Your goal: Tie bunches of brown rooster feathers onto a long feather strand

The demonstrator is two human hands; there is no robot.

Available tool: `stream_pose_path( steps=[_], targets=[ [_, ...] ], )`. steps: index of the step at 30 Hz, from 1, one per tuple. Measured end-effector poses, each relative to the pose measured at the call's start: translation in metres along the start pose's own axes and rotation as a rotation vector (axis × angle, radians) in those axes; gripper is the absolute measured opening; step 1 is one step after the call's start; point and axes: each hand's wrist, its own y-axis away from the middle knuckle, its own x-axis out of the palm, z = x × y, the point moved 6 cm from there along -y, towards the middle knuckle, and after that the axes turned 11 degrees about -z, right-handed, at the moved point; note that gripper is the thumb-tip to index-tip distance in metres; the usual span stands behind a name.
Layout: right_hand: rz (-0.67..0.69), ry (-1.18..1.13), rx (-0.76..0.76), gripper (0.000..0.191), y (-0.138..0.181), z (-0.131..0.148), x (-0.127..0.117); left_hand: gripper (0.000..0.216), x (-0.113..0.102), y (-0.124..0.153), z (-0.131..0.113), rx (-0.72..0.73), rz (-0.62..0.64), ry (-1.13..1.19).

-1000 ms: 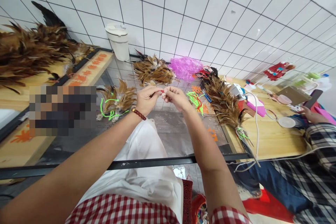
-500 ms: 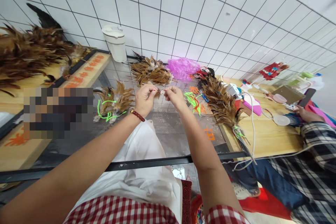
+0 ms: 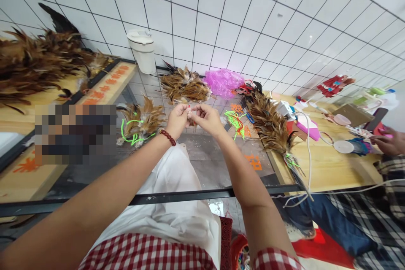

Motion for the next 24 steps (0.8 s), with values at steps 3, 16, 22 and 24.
stream_pose_path(
  steps=[3, 16, 22, 24],
  targets=[
    [0.019, -0.115, 0.131, 0.036, -0.001, -0.008, 0.000, 0.016, 0.003, 0.005, -0.002, -0.013, 0.062, -0.010],
    [-0.334, -0.378, 0.299, 0.035, -0.012, -0.034, -0.032, 0.021, 0.008, 0.010, 0.006, -0.067, 0.153, -0.111],
    [-0.506, -0.404, 0.262, 0.030, -0.012, -0.024, -0.042, 0.008, 0.000, 0.007, 0.007, -0.128, -0.062, -0.018],
    [-0.555, -0.335, 0.178, 0.028, -0.009, -0.003, -0.047, 0.007, 0.002, 0.008, 0.010, -0.092, -0.034, -0.090]
  ],
)
